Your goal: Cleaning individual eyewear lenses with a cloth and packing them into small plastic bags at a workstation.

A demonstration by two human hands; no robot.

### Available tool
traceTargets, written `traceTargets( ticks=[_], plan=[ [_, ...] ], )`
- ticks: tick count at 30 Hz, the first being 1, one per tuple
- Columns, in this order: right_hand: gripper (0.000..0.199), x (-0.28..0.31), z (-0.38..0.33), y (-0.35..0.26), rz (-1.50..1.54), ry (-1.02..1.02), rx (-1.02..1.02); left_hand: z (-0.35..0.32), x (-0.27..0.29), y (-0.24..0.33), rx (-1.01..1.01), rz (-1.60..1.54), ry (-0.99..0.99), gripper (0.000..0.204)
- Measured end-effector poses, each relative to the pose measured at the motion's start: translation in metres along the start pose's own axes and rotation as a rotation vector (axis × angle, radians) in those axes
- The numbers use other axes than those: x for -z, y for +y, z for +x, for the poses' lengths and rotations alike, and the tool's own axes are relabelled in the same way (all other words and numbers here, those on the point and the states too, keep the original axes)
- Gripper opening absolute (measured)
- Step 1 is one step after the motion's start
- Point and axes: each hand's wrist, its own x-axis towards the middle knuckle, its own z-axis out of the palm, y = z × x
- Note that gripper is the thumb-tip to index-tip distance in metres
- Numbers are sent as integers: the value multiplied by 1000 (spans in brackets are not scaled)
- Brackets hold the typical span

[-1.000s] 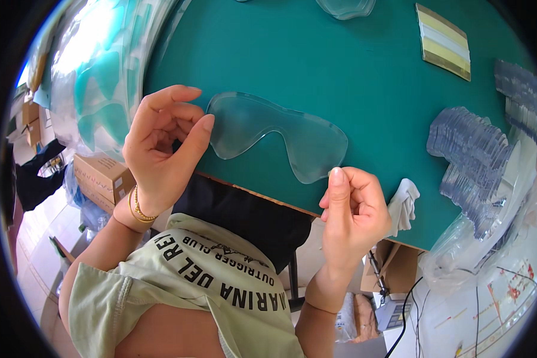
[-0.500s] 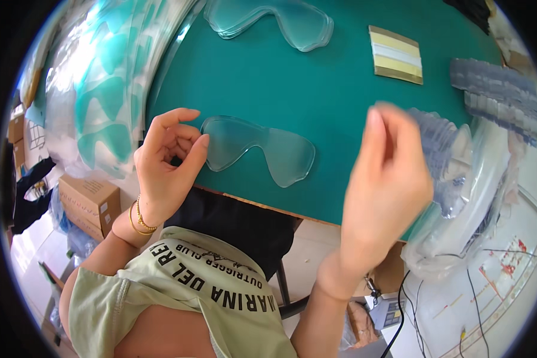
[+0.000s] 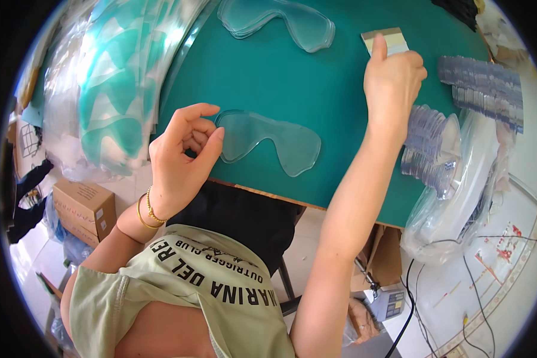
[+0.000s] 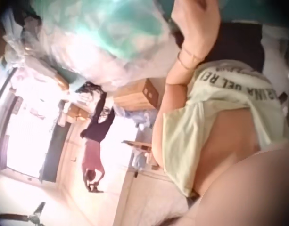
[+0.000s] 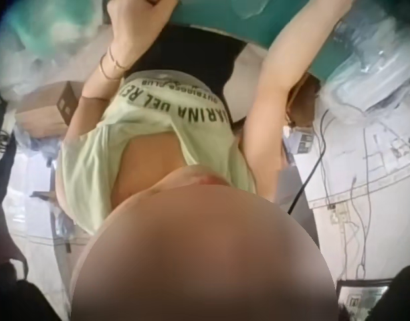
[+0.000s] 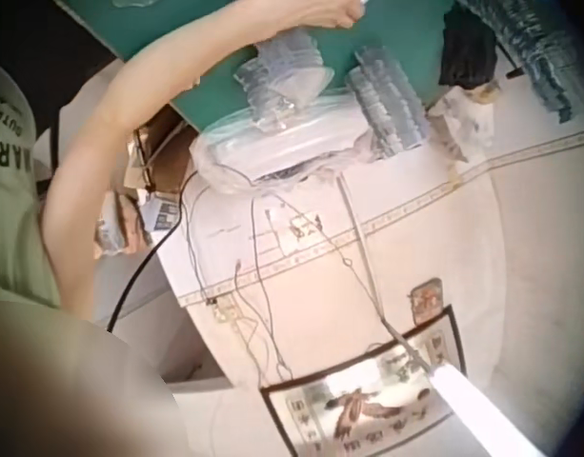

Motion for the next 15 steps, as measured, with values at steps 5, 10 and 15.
traceTargets(
  ticks=[5, 10, 15],
  plan=[
    [131, -29, 63, 26, -166, 45, -244, 1, -3, -1, -31, -15, 1, 28],
    [104, -28, 78, 49, 183, 90, -228, -1, -2, 1, -19, 15, -27, 28],
    [42, 33, -34, 5, 563, 165, 170, -3, -5, -6, -17, -12, 38, 27]
  ],
)
